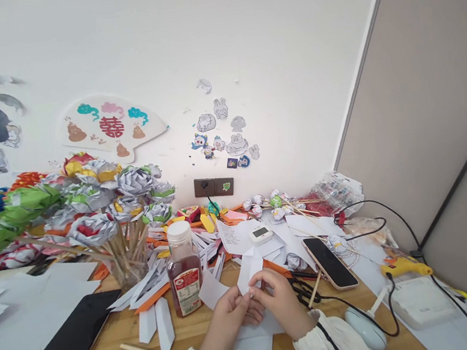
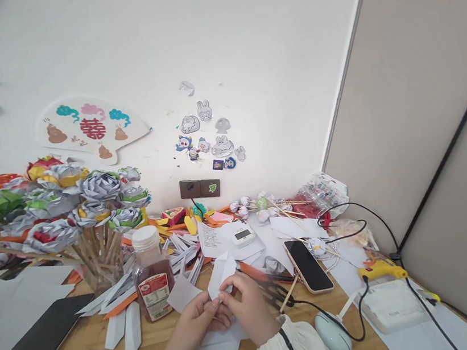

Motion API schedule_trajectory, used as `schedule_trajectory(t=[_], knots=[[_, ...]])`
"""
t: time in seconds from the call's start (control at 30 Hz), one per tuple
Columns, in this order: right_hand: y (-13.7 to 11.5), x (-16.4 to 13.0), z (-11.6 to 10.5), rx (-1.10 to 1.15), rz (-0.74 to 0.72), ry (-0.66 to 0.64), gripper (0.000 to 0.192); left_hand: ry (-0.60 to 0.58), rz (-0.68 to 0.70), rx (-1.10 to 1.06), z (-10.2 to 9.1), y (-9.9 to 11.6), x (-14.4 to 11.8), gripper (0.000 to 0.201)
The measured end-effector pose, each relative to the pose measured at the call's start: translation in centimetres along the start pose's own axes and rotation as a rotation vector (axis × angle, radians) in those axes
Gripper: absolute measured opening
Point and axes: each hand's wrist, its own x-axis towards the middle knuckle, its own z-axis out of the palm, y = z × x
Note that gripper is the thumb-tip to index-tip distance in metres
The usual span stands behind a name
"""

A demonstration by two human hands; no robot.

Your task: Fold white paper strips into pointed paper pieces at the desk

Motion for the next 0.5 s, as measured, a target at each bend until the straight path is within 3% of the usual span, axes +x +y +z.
schedule_trajectory(t=[0.23,0.5], knots=[[-0.3,-0.21,0.13,-0.017,-0.004,-0.016,0.007,0.034,0.024,0.064,0.06,-0.46,0.05,0.029],[-0.74,-0.52,0.31,0.05,0.117,-0.067,0.009,0.08,0.025,0.142,0.14,-0.45,0.13,0.027]])
